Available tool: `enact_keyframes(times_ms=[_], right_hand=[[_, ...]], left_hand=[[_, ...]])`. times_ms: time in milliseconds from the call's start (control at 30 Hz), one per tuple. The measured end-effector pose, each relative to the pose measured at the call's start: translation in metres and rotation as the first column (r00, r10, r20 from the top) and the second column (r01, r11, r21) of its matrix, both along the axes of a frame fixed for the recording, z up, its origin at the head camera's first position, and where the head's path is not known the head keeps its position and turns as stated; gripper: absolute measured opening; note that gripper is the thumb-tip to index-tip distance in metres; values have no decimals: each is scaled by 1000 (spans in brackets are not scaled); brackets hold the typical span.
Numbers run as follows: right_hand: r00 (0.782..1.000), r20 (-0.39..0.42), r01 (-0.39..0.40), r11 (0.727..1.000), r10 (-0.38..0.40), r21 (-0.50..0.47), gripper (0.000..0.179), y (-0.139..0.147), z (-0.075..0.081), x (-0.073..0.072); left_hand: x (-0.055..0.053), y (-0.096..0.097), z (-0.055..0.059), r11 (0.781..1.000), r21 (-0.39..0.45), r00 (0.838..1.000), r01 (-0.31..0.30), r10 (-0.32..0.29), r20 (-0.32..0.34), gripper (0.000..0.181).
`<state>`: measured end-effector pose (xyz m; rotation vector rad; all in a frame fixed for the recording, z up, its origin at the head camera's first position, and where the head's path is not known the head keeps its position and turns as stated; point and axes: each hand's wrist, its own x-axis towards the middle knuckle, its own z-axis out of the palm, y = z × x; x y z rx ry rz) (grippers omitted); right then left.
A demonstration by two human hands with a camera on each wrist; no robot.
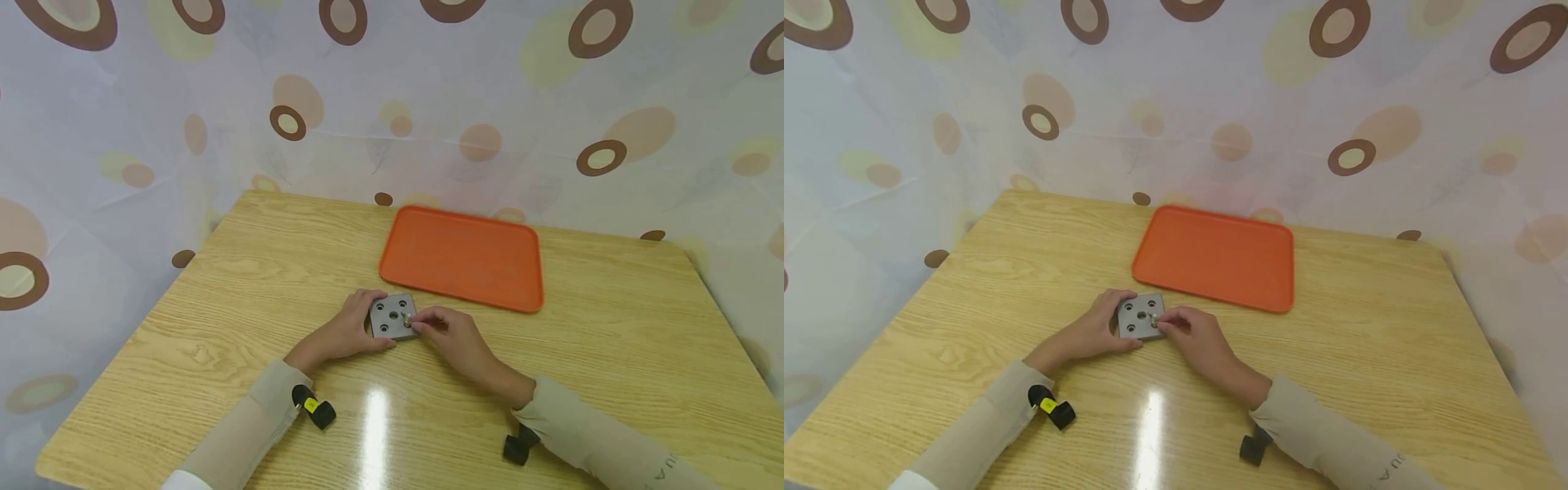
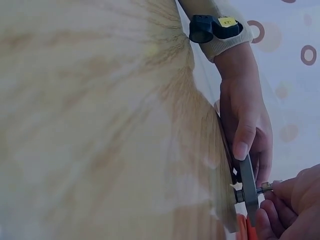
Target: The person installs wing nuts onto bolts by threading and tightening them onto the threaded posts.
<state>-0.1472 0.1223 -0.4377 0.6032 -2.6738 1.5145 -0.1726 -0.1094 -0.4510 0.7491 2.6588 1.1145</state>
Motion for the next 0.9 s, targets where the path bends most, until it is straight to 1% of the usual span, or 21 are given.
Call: enact_keyframes(times_ms=[200,400,567,767,900], right_hand=[[1000,18,-17,999,18,-37,12,-2,0,1],[1000,21,0,1000,0,-25,14,-4,3,1],[1000,21,19,1000,-18,-23,21,-6,2,0],[1000,6,0,1000,0,-17,32,-7,1,-1],[1000,-11,-10,1000,10,-8,33,-7,0,-1]], left_hand=[[0,0,-1,1000,-3,1000,0,0,-2,85],[-1,0,0,1000,-6,1000,3,-3,9,86],[0,0,0,1000,-5,1000,-1,1,16,85],[0,0,0,1000,-5,1000,-1,1,16,85],[0,0,0,1000,-5,1000,-2,2,14,85]])
